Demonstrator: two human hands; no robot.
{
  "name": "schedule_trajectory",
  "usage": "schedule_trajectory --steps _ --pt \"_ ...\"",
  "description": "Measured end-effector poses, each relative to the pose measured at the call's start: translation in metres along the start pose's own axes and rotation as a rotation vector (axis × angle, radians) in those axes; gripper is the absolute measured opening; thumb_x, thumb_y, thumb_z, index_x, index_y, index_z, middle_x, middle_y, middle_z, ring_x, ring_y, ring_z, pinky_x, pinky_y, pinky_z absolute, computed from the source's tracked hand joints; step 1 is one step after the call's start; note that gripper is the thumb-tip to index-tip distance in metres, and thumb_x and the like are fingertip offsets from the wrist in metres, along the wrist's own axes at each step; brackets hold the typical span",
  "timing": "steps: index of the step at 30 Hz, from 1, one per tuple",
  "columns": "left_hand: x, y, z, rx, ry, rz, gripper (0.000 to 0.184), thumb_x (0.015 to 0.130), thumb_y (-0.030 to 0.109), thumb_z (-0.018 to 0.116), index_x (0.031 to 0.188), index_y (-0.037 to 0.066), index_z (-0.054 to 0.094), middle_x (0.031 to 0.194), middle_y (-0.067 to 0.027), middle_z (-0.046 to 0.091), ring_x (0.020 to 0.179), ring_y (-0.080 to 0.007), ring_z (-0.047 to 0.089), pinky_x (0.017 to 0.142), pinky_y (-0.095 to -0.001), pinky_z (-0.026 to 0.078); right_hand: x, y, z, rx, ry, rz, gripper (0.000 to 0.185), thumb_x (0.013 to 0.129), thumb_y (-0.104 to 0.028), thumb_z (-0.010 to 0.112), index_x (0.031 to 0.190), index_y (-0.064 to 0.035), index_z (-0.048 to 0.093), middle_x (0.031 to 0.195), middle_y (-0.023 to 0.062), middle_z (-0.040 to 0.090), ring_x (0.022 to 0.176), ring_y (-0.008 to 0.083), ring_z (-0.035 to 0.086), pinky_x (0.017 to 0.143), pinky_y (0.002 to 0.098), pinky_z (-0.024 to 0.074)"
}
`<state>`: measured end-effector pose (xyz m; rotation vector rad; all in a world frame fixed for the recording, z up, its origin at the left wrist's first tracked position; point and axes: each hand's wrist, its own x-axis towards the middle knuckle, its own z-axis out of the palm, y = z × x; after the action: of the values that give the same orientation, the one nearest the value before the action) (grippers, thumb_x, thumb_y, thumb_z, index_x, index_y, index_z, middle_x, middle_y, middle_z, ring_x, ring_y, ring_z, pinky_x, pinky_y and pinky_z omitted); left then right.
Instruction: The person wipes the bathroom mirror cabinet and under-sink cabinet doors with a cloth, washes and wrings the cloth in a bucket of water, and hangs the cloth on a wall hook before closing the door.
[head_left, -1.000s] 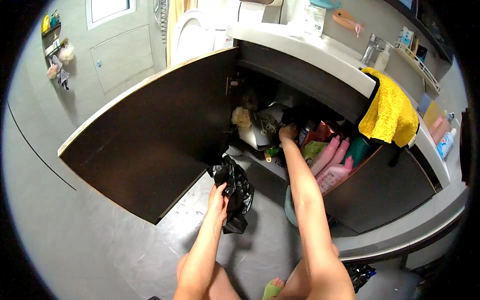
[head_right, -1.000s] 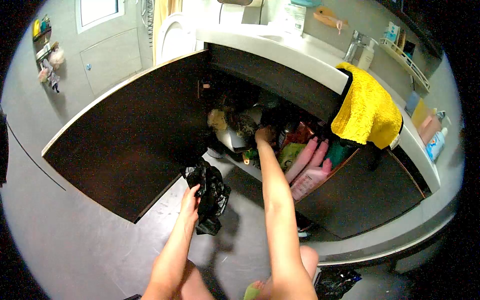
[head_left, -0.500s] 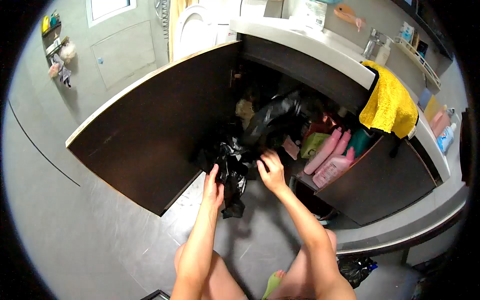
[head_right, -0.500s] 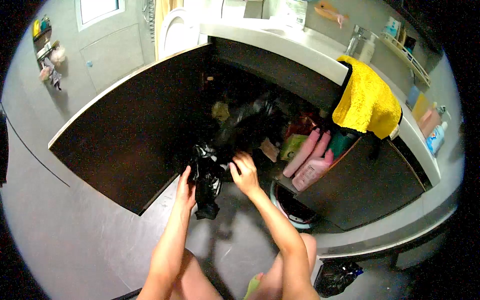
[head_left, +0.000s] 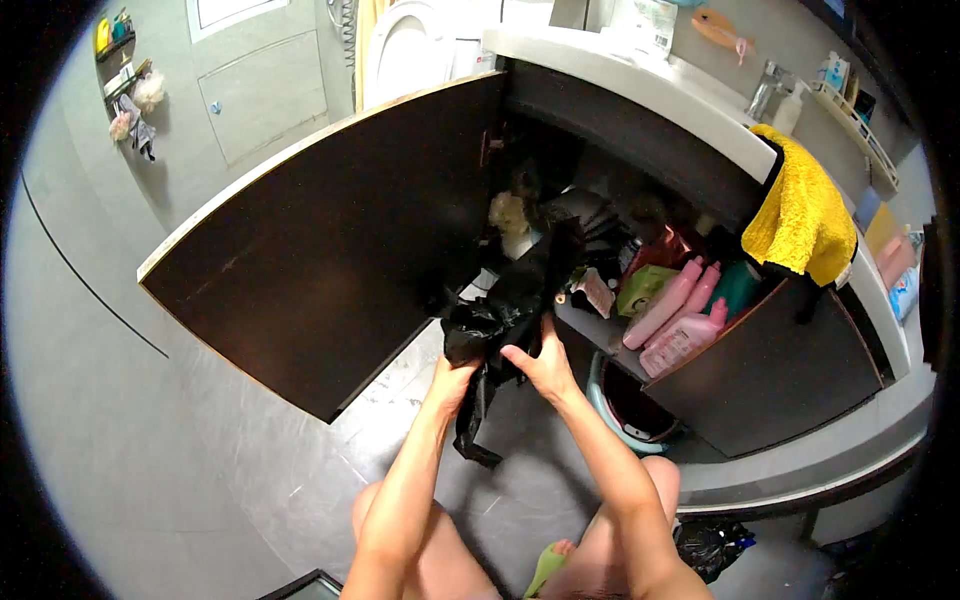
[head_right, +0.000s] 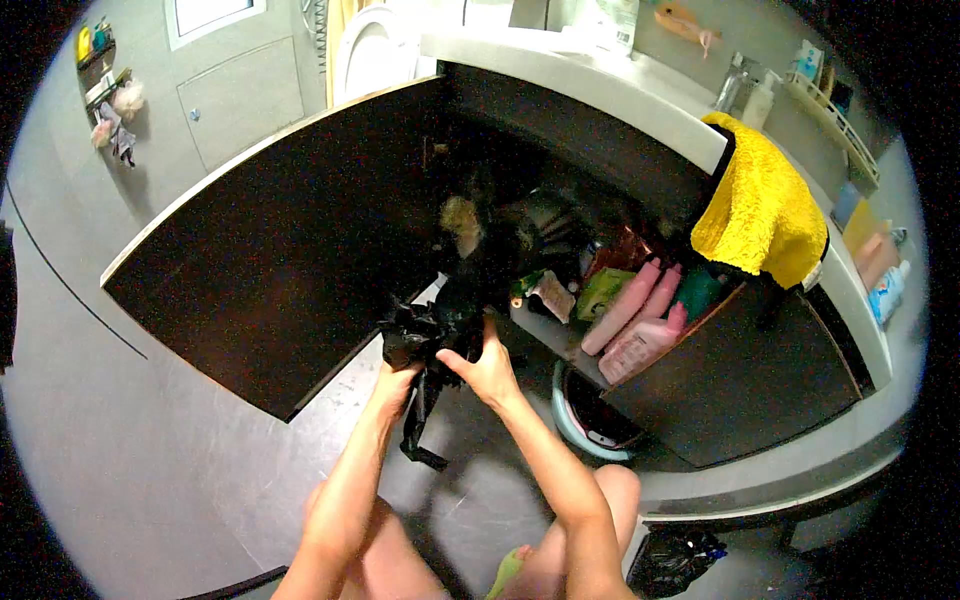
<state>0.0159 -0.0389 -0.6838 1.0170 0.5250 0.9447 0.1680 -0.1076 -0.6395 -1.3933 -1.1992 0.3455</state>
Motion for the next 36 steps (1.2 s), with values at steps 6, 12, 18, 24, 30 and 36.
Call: schedule_trajectory --steps 6,12,18,24,30,36 --pt "0.003 -0.001 -0.007 -0.28 0.094 -0.157 0.034 0.086 0.006 0.061 0.119 0.0 0.06 0.111 -0.008 0.066 0.101 -0.0208 0.063 0.092 -0.0328 0.048 -0.012 0.013 -0.026 -0.19 0.123 0.024 0.031 0.082 -0.016 0.069 0.108 0.0003 0.064 0.106 0.0182 0.065 0.099 0.0346 0.062 0.09 0.0412 0.0473" --pt "0.002 0.009 -0.027 -0.475 0.063 -0.286 0.033 0.085 0.015 0.061 0.114 -0.001 0.062 0.108 -0.0114 0.069 0.098 -0.0239 0.066 0.092 -0.0345 0.05 -0.035 0.037 -0.068 -0.453 0.049 -0.086 0.035 0.076 -0.005 0.065 0.11 0.002 0.062 0.111 0.0221 0.061 0.108 0.0399 0.054 0.097 0.0425 0.0405" --pt "0.0 -0.006 0.014 0.175 0.02 -0.142 0.061 0.091 0.025 0.065 0.141 0.005 0.037 0.135 -0.0109 0.05 0.122 -0.0231 0.047 0.105 -0.0341 0.035 -0.029 0.017 -0.018 -0.318 -0.287 -0.19 0.067 0.076 -0.014 0.067 0.136 0.0046 0.042 0.126 0.0285 0.055 0.12 0.0433 0.052 0.101 0.0422 0.042" --pt "-0.015 0.004 0.041 -0.149 0.019 -0.483 0.07 0.094 0.053 0.053 0.145 0.007 0.04 0.139 -0.0093 0.049 0.123 -0.0208 0.049 0.104 -0.0327 0.037 -0.019 -0.003 -0.014 -0.176 -0.499 0.155 0.074 0.077 -0.032 0.074 0.134 0.0056 0.043 0.116 0.028 0.061 0.115 0.0389 0.057 0.1 0.0406 0.0431" --pt "-0.005 -0.026 0.033 -0.093 0.172 -0.314 0.063 0.092 0.041 0.062 0.138 0.002 0.047 0.135 -0.011 0.053 0.118 -0.0206 0.053 0.099 -0.0335 0.043 -0.02 0.003 -0.001 0.252 -0.598 0.357 0.081 0.078 -0.044 0.075 0.133 0.0064 0.046 0.131 0.0201 0.053 0.124 0.028 0.049 0.107 0.0369 0.0363" --pt "-0.008 0.004 0.034 -0.477 0.068 -0.354 0.03 0.087 0.018 0.071 0.113 0.005 0.064 0.106 -0.0048 0.066 0.094 -0.0167 0.063 0.084 -0.0324 0.051 -0.031 0.019 0.003 0.205 -0.46 0.293 0.065 0.082 -0.02 0.07 0.136 0.0029 0.044 0.129 0.0143 0.055 0.12 0.0218 0.051 0.103 0.0338 0.0405"
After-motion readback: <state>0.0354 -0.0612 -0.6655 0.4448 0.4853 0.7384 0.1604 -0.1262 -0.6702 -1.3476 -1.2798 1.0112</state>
